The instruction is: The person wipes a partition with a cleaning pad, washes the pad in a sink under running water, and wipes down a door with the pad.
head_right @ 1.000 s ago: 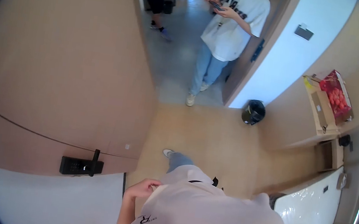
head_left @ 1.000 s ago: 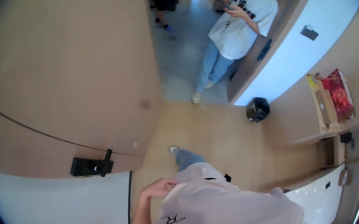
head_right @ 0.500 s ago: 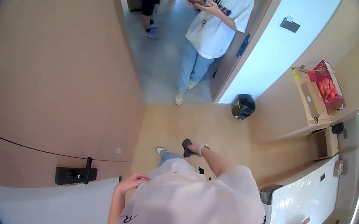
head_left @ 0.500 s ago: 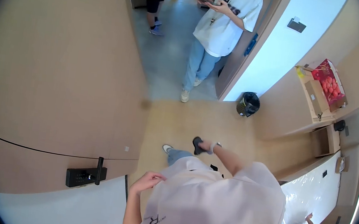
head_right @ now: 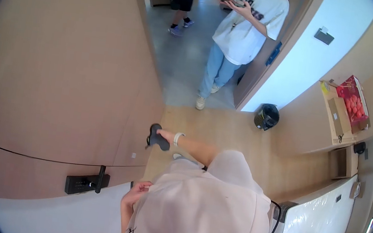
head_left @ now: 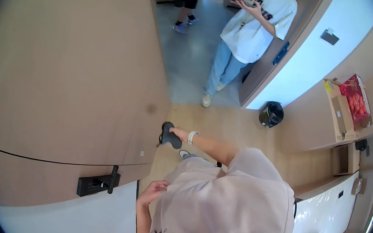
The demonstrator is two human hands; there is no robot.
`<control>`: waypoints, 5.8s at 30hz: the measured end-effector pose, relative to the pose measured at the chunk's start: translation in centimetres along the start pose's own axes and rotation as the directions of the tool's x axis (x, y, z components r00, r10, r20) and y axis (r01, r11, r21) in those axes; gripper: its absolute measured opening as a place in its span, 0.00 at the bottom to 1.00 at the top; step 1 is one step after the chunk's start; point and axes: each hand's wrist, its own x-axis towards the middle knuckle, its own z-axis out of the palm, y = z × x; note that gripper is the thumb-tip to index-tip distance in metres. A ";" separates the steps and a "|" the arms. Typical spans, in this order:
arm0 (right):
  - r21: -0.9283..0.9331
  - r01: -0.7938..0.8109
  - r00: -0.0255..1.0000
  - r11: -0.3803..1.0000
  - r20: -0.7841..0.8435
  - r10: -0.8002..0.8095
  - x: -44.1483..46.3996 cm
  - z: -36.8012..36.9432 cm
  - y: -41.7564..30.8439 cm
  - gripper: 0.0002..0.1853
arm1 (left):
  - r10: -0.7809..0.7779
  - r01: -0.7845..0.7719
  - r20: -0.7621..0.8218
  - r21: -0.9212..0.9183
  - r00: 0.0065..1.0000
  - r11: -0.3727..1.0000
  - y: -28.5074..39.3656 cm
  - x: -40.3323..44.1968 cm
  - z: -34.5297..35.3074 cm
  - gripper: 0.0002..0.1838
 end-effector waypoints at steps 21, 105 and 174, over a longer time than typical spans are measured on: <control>-0.285 -0.325 0.590 0.902 -0.806 -0.042 -11.0 -31.0 17.6 0.23 | 0.054 -0.042 0.153 -0.080 0.987 0.996 -1.1 0.2 1.6 0.08; 0.407 0.177 0.558 0.896 -0.792 0.249 -47.8 -47.1 39.1 0.21 | 0.218 -0.352 0.375 0.339 0.901 0.873 -8.8 20.2 35.6 0.10; -0.522 -0.475 0.716 0.708 -0.698 -0.034 -39.5 -58.7 10.0 0.24 | 0.183 -0.195 0.073 0.505 0.980 0.841 0.0 33.1 41.1 0.14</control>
